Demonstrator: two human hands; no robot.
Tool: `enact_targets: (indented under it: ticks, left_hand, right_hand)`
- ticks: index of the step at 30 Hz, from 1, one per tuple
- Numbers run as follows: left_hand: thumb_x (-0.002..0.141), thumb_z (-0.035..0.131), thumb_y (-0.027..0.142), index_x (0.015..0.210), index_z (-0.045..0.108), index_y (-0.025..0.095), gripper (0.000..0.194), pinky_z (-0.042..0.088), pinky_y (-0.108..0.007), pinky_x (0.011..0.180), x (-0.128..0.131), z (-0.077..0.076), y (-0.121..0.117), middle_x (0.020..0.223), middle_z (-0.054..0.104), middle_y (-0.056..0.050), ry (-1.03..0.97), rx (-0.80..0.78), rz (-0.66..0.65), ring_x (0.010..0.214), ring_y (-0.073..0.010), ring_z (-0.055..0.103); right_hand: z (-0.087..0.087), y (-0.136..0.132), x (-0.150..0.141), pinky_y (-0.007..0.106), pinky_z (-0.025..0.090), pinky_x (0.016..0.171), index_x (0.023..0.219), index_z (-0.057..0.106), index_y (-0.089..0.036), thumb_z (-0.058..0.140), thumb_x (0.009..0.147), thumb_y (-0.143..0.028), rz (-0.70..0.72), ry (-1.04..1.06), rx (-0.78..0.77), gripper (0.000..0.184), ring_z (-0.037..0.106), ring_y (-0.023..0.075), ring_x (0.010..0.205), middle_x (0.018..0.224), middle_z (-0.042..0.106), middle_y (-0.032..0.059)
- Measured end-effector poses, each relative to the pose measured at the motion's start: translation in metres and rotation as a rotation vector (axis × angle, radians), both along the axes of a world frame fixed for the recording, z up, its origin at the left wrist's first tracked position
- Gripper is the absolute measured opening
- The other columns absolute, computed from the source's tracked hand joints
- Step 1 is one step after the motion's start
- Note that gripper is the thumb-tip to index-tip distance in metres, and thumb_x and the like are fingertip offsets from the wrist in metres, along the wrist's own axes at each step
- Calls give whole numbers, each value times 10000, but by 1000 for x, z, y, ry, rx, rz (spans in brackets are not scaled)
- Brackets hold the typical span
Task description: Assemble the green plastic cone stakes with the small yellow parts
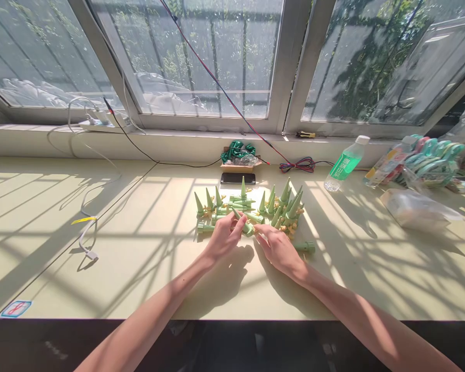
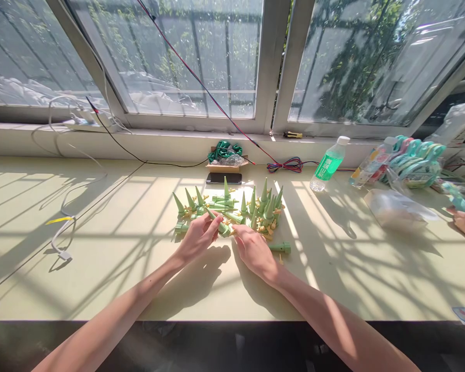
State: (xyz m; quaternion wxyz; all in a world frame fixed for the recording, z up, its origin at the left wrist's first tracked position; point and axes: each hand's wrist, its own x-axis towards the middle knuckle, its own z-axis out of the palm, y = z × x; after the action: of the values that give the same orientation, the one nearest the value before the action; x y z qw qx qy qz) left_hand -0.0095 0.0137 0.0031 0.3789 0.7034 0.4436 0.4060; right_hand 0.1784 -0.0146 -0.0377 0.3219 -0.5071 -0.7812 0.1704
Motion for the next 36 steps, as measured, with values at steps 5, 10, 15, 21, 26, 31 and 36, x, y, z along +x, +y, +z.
enact_targets:
  ticks: [5, 10, 15, 21, 26, 31, 36]
  left_hand:
    - [976, 513, 445, 823, 584, 161, 330, 417, -222, 513, 0, -3, 0, 689, 578, -9, 106, 137, -11, 597, -120, 520]
    - [971, 514, 412, 782, 569, 155, 324, 433, -225, 523, 3, -4, -2, 710, 591, -25, 118, 138, -42, 623, -127, 522]
    - [965, 515, 367, 795, 589, 157, 280, 444, -238, 530, 2, -7, -1, 732, 606, -32, 172, 166, -68, 619, -130, 528]
    - [962, 512, 343, 765, 588, 160, 279, 424, -241, 525, 2, -9, -2, 737, 591, -36, 244, 185, -139, 619, -132, 515]
    - [959, 526, 351, 758, 580, 157, 284, 432, -249, 542, 2, -9, -3, 760, 600, -40, 251, 162, -155, 611, -128, 517]
    - [970, 525, 401, 792, 566, 163, 300, 445, -249, 561, 2, -8, -3, 783, 609, -32, 264, 146, -159, 637, -135, 540]
    - [1008, 460, 409, 965, 618, 161, 297, 495, -289, 660, 0, -7, -6, 882, 645, -57, 279, 315, -112, 726, -168, 596]
  right_hand:
    - [4, -2, 0, 354, 554, 934, 1302, 623, -191, 467, 965, -139, -8, -37, -5, 375, 699, 236, 1084, 1285, 683, 98]
    - [8, -3, 0, 334, 558, 901, 1296, 618, -201, 466, 962, -115, -13, -78, -15, 377, 703, 231, 1060, 1271, 677, 87]
    - [10, -3, 0, 331, 561, 851, 1280, 620, -216, 480, 956, -103, -21, -108, -37, 371, 707, 236, 1025, 1239, 676, 79]
    - [10, -3, -1, 301, 551, 811, 1244, 635, -225, 490, 971, -120, -43, -129, -43, 327, 715, 224, 981, 1190, 683, 74]
    - [8, -3, -1, 302, 552, 781, 1251, 627, -215, 486, 974, -129, -45, -142, -30, 323, 721, 229, 953, 1177, 686, 80]
    - [7, -4, -2, 329, 553, 806, 1234, 618, -191, 486, 956, -131, -25, -58, 56, 313, 714, 231, 938, 1182, 692, 100]
    - [6, -6, -4, 335, 545, 770, 1181, 610, -161, 470, 943, -119, -1, 10, 137, 279, 703, 231, 895, 1150, 693, 119]
